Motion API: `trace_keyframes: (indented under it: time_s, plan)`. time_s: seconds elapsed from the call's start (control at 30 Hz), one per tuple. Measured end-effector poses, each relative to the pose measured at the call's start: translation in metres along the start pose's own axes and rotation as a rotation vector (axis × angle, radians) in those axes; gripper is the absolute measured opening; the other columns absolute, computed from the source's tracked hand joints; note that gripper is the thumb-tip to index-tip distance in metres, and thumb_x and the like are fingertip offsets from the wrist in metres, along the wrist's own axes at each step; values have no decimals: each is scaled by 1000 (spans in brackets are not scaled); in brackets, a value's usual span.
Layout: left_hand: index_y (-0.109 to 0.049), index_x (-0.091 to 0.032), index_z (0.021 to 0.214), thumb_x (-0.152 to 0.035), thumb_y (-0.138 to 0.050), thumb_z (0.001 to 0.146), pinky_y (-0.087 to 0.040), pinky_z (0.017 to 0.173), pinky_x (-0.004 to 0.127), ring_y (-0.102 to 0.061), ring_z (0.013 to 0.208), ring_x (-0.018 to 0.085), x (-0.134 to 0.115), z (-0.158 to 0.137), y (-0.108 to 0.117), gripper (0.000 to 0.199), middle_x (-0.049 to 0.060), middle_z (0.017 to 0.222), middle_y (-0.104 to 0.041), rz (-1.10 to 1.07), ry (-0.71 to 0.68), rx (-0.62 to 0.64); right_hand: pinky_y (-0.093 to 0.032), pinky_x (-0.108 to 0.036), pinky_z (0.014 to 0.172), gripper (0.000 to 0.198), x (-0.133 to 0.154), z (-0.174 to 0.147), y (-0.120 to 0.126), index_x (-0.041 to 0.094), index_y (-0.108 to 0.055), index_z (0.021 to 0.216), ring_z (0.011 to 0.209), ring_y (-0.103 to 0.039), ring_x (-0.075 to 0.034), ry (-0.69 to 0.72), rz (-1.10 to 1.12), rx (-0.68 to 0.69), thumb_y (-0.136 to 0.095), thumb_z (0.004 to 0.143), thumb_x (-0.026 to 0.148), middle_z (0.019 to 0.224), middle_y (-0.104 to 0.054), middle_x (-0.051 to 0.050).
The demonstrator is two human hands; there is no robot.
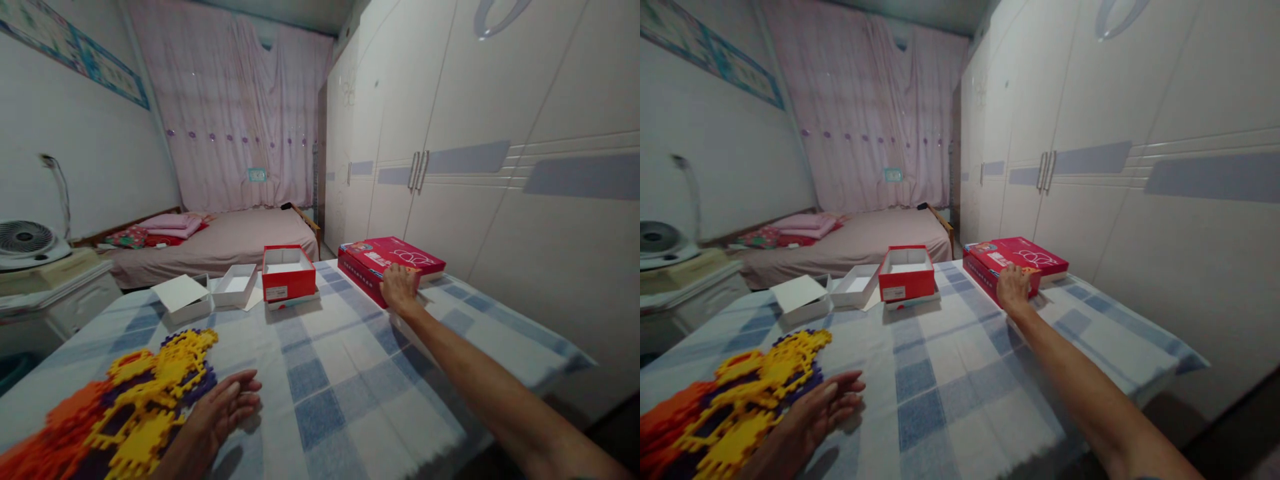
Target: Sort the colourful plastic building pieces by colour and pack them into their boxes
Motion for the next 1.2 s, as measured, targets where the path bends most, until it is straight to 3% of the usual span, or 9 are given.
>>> trace_keyframes:
  time_s: [0.2, 0.3, 0.4, 0.5, 0.57, 0.67, 0.73, 0.97, 1.2]
  plan:
    - [-71, -15, 92, -52, -84, 53, -50, 61, 27, -66, 69, 18, 2, -7, -14, 56, 10, 89, -72, 164, 42, 51, -37, -43, 87, 29, 8, -20, 20, 5, -66, 102, 104, -53, -31, 53, -2, 105, -44, 87, 15, 111, -61, -21]
    - [-70, -16, 98, -55, -78, 61, -51, 66, 29, -67, 76, 20, -3, -12, -34, 54, 10, 93, -72, 364, 20, 125, -38, -45, 86, 27, 15, -68, 46, 6, -67, 99, 103, -54, -31, 209, -8, 102, -46, 87, 17, 107, -63, -21]
    - [-67, -18, 106, -50, -65, 77, -51, 80, 33, -66, 91, 22, -15, -22, -75, 44, 9, 102, -71, 640, -97, 221, -40, -44, 85, 22, 22, -129, 73, 11, -68, 91, 98, -56, -29, 382, 99, 134, -47, 87, 18, 101, -65, -17]
    - [-63, -21, 114, -38, -51, 88, -51, 87, 36, -64, 98, 21, -27, -37, -139, 33, 9, 114, -67, 898, -313, 353, -42, -41, 89, 17, 31, -178, 105, 17, -66, 78, 101, -58, -25, 621, 334, 148, -51, 87, 19, 105, -66, -10]
    - [-59, -22, 122, -26, -49, 88, -49, 95, 38, -59, 112, 21, -36, -52, -188, 35, 9, 127, -60, 990, -577, 453, -41, -42, 94, 15, 34, -197, 124, 19, -65, 80, 110, -55, -25, 792, 418, 111, -52, 87, 16, 116, -65, -8]
    - [-52, -21, 129, -13, -52, 82, -41, 107, 43, -47, 129, 23, -35, -72, -245, 48, 10, 140, -51, 1115, -960, 560, -41, -43, 98, 17, 32, -202, 129, 21, -65, 93, 120, -51, -25, 943, 393, 75, -53, 86, 12, 126, -61, -6]
    - [-51, -18, 129, -8, -53, 79, -41, 107, 45, -45, 130, 24, -30, -75, -265, 50, 12, 139, -52, 1162, -1133, 557, -40, -43, 99, 22, 30, -196, 123, 22, -63, 106, 123, -49, -25, 993, 329, 60, -55, 87, 14, 129, -59, -7]
    - [-54, -12, 113, -7, -45, 84, -47, 101, 40, -54, 117, 22, -33, -65, -273, 31, 14, 119, -61, 1186, -1387, 387, -39, -46, 101, 28, 39, -185, 111, 22, -59, 117, 122, -47, -25, 1202, 154, -53, -57, 89, 22, 130, -56, -11]
    - [-61, -17, 97, -20, -49, 89, -43, 95, 41, -53, 96, 22, -33, -62, -288, 15, 7, 100, -62, 1413, -1336, 378, -31, -51, 108, 17, 39, -181, 123, 25, -63, 105, 122, -47, -25, 1323, 100, -98, -60, 88, 24, 130, -56, -6]
Point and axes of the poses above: each hand's wrist, its own z-axis towards the middle knuckle, its own y-axis out of the back of the hand, x = y × z, the point moved 10 cm from there along z, towards the middle knuckle
